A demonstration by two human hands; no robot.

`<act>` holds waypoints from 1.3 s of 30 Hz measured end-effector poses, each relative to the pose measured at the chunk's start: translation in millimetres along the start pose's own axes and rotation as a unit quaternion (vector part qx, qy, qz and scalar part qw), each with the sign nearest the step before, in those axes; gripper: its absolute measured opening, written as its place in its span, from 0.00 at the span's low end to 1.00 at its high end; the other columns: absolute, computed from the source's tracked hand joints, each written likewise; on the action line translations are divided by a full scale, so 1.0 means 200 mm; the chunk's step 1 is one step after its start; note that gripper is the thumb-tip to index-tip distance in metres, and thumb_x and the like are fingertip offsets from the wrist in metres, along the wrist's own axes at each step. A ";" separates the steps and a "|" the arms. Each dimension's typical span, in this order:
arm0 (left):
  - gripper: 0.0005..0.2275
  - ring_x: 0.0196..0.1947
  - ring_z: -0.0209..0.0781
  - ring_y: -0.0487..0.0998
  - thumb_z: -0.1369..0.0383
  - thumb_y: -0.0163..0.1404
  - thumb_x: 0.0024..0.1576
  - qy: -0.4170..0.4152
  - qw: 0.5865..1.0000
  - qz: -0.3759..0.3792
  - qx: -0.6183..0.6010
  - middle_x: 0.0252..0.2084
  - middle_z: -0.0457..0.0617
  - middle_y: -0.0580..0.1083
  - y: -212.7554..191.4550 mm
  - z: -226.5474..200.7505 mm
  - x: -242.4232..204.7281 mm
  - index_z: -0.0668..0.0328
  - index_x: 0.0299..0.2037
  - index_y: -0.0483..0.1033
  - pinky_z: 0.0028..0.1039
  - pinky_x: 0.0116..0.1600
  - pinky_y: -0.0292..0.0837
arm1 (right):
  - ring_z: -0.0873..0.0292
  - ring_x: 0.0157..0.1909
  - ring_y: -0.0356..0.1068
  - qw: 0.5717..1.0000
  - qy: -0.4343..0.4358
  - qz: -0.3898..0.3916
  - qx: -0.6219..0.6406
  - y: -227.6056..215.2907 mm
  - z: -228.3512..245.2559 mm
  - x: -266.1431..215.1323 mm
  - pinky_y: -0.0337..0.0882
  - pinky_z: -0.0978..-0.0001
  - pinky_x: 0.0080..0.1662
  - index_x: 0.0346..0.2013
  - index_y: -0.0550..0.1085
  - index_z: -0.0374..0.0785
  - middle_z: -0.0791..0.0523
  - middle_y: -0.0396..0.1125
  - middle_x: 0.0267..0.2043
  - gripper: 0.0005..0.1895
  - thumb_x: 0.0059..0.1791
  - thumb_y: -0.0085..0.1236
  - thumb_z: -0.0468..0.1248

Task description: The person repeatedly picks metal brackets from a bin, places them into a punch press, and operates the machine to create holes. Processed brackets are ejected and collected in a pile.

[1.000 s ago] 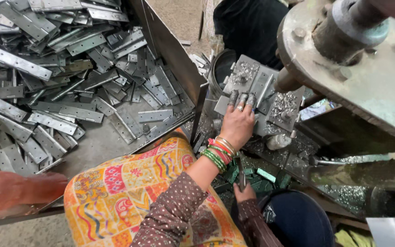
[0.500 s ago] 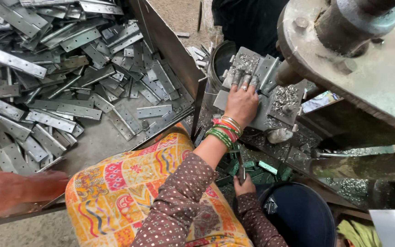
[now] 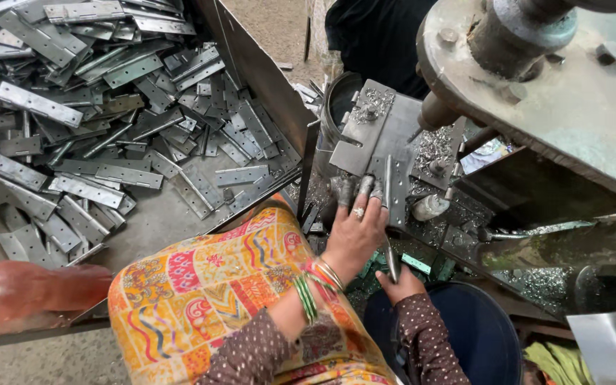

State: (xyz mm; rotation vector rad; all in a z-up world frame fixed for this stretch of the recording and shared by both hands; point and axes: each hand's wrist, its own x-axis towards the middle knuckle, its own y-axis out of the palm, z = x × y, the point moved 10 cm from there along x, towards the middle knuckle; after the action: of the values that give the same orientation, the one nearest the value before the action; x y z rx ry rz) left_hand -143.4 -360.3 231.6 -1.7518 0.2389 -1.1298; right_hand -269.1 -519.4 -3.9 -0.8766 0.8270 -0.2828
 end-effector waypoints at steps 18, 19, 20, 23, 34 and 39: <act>0.18 0.61 0.53 0.71 0.61 0.46 0.62 -0.048 0.997 0.042 0.037 0.61 0.61 0.69 0.31 0.17 0.35 0.68 0.55 0.75 0.38 0.57 0.68 | 0.42 0.39 0.77 0.999 -0.036 -0.003 0.013 0.09 -0.09 0.13 0.74 0.54 0.46 0.39 0.74 0.36 0.45 0.75 0.33 0.30 0.44 0.60 0.61; 0.20 0.65 0.56 0.69 0.60 0.46 0.65 -0.074 0.996 0.033 0.026 0.65 0.64 0.68 0.29 0.20 0.31 0.71 0.58 0.74 0.37 0.54 0.66 | 0.42 0.39 0.77 0.999 -0.035 -0.002 0.011 0.10 -0.10 0.11 0.74 0.54 0.46 0.39 0.74 0.36 0.45 0.75 0.33 0.30 0.44 0.60 0.61; 0.22 0.64 0.56 0.69 0.57 0.45 0.62 -0.091 0.995 0.021 0.033 0.64 0.62 0.69 0.26 0.21 0.27 0.70 0.56 0.75 0.41 0.58 0.64 | 0.42 0.39 0.77 1.000 -0.023 0.003 0.007 0.12 -0.13 0.10 0.74 0.54 0.46 0.40 0.74 0.36 0.45 0.75 0.34 0.30 0.44 0.61 0.61; 0.23 0.63 0.56 0.69 0.54 0.44 0.56 -0.105 0.994 -0.006 0.036 0.60 0.58 0.71 0.18 0.19 0.22 0.65 0.50 0.77 0.51 0.67 0.59 | 0.42 0.39 0.77 1.000 -0.017 0.006 0.008 0.12 -0.14 0.12 0.74 0.54 0.46 0.40 0.74 0.35 0.44 0.75 0.33 0.30 0.44 0.62 0.61; 0.10 0.62 0.52 0.70 0.68 0.47 0.55 -0.107 0.993 0.025 -0.048 0.55 0.52 0.75 0.32 0.17 0.27 0.60 0.41 0.80 0.48 0.60 0.64 | 0.38 0.39 0.75 0.986 -0.065 -0.140 0.068 0.40 -0.24 0.25 0.73 0.49 0.42 0.46 0.74 0.40 0.45 0.74 0.35 0.25 0.47 0.58 0.56; 0.11 0.65 0.52 0.69 0.67 0.48 0.55 -0.100 0.993 0.009 -0.067 0.55 0.53 0.74 0.26 0.21 0.23 0.62 0.43 0.80 0.47 0.61 0.65 | 0.37 0.40 0.75 0.985 -0.050 -0.164 0.023 0.58 -0.23 0.33 0.73 0.48 0.42 0.54 0.70 0.40 0.43 0.74 0.35 0.28 0.49 0.57 0.55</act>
State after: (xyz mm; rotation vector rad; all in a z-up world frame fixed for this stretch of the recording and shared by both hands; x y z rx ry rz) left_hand -69.5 -387.8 213.0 -1.9638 0.2119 -0.9354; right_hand -272.1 -507.9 -145.6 -0.9739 0.5790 -0.5396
